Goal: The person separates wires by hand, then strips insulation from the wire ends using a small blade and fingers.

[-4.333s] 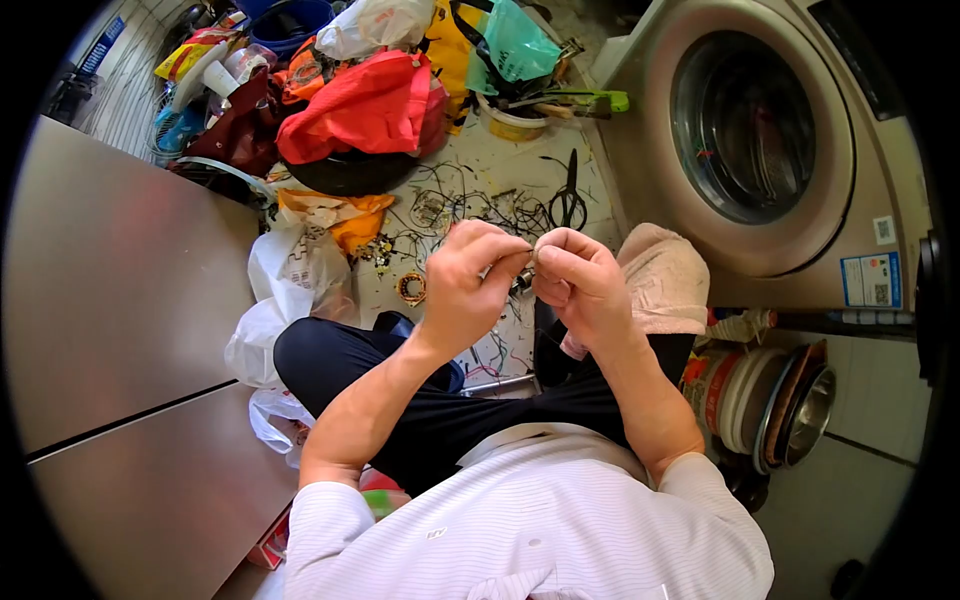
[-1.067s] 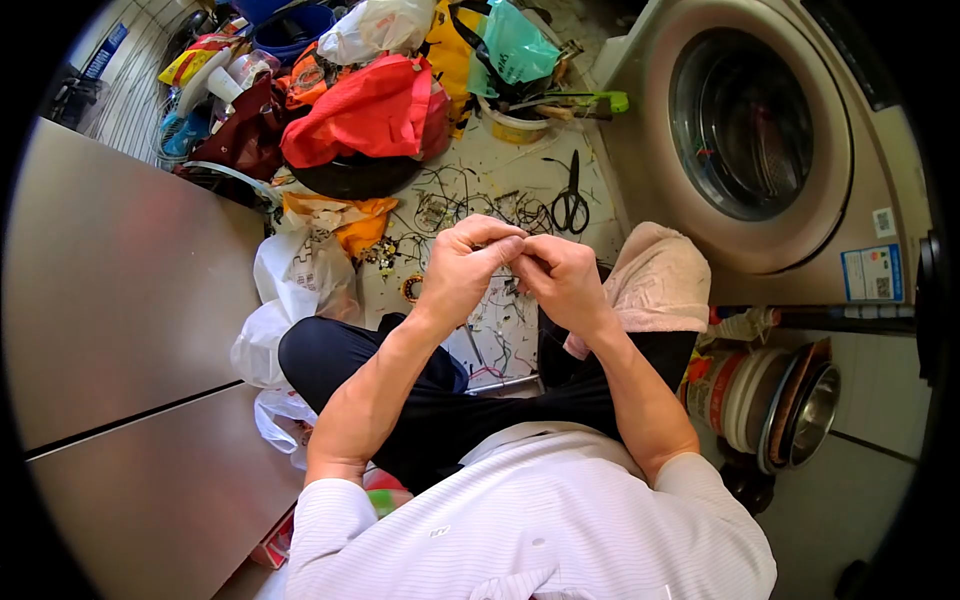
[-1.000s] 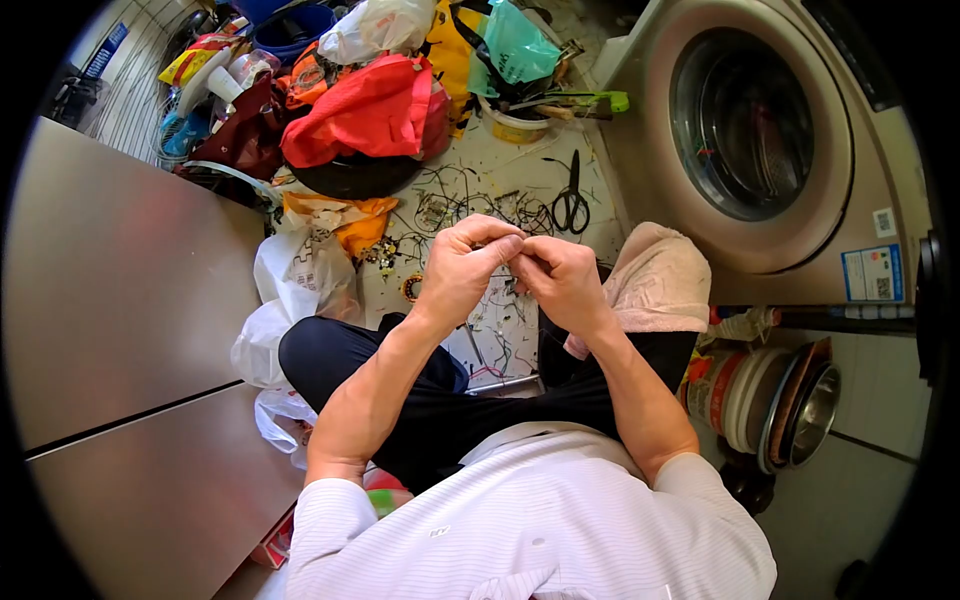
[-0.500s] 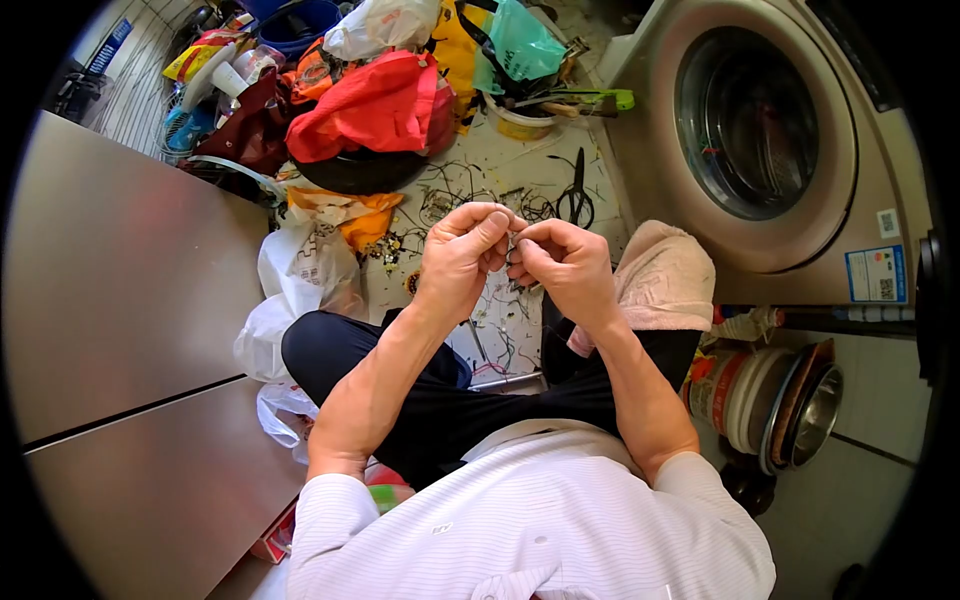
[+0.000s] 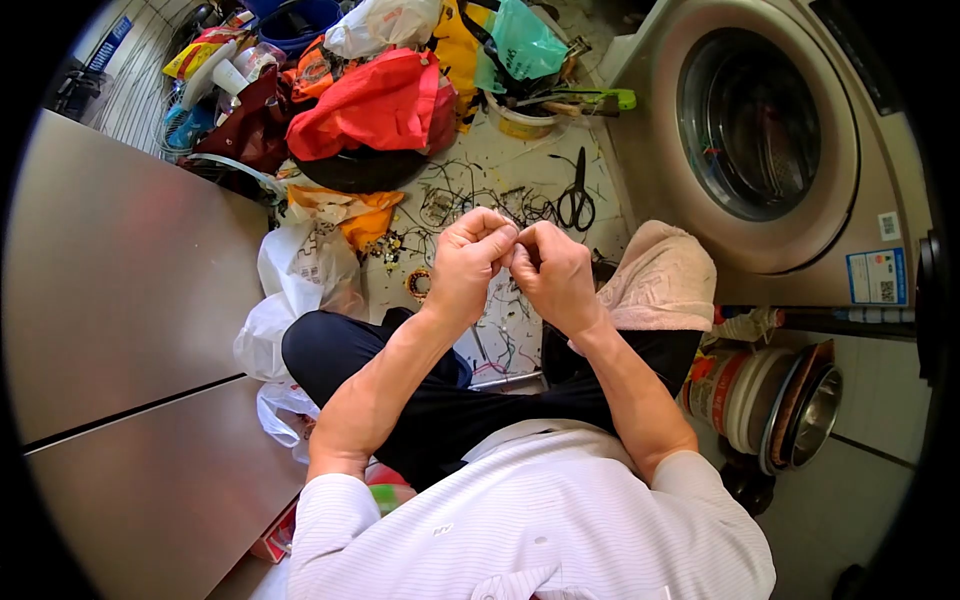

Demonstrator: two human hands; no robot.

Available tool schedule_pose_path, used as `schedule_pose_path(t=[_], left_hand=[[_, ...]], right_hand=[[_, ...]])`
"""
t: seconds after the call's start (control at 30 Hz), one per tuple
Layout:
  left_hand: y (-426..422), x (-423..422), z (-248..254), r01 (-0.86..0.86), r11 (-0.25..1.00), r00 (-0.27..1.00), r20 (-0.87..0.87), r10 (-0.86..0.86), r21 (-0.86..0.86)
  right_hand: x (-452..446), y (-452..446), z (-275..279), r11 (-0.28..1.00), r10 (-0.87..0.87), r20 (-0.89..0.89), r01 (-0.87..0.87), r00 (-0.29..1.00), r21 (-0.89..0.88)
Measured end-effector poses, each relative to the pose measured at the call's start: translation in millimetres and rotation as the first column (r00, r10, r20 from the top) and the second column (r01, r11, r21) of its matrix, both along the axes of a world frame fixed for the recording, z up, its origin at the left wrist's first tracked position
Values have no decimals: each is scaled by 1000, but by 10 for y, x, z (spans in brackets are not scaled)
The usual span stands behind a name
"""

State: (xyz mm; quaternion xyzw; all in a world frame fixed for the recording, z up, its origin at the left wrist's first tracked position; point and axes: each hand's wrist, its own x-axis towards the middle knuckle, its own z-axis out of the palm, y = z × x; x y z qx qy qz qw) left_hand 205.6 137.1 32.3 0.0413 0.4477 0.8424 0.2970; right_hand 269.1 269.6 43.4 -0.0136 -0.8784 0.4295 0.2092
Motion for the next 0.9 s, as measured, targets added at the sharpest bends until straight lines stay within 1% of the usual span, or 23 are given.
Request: schedule_pose_path(t=[0.03,0.07,0.1,0.13,0.17,0.23,0.27,0.3,0.37,0.4,0.43,0.47,0.5,0.53,0.57,0.63,0.67,0.73,0.77,0.8,0.83,0.9], left_hand=[[8,16,-12,5,1000,1000,-12,-5,-17],[16,32,-22,11,999,1000,-22,-11,-34],[17,54,-26,15,999,1000,-19,-15,-33],[27,49,-26,2,1000,1000,3,-1,-27],[28,35,-21,-12,1000,1000,24,12,-23],[-18,52,8,7,999,1000,11,-6,-43],[-37,42,22,19,998,1000,-5,-20,-56],[-62,49,46,22,999,1000,-5,-22,-50],[-177,34,135,-73,996,995,-72,69,-52],[-275,-33,185,-101,995,993,-62,99,-26],[-317,-93,223,-139,990,989,-50,139,7],[-280,-100,225,-144,989,989,32,144,-14],[-226,-94,217,-105,993,992,68,102,44],[-206,-96,158,-77,990,993,100,65,117],[-200,-128,114,-48,981,992,123,25,188],[-210,-204,139,-44,984,992,127,22,172],[-210,-234,150,-51,977,990,142,22,208],[-254,-280,149,-50,962,987,158,8,268],[-277,-293,145,-53,962,987,158,10,267],[-297,-304,139,-52,957,987,162,5,284],[-317,-310,135,-53,952,986,168,1,300],[-350,-322,126,-43,948,987,162,-9,314]], right_hand=[[2,28,-55,998,-16,-29,18,999,65],[-10,66,-112,998,-17,-29,18,999,66],[-23,109,-165,995,-63,-37,66,997,75],[-62,171,-214,990,-106,-53,110,993,84],[-104,238,-259,990,-106,-60,111,993,85],[-118,373,-315,965,-236,-43,239,971,108],[-117,466,-332,955,-272,16,268,962,127],[-118,588,-350,953,-275,15,271,961,133],[-144,883,-423,857,-366,-118,384,923,345],[-164,1015,-332,837,-513,10,497,858,229],[-212,1052,-297,835,-514,-1,500,858,228],[-179,1077,-273,893,-445,59,438,894,102],[-132,993,-214,928,-366,120,372,923,-36],[-179,919,-214,932,-345,103,354,933,-84],[-250,863,-183,934,-338,90,346,937,-91],[-264,724,-143,909,-275,214,326,937,-259],[-289,668,-160,879,-224,224,296,948,-373],[-302,593,-210,885,-189,227,266,955,-383],[-290,564,-228,890,-159,234,242,959,-386],[-267,529,-211,885,-122,289,236,950,-402],[-251,472,-206,886,-118,289,233,950,-401],[-229,362,-206,933,-116,226,184,967,-309]])
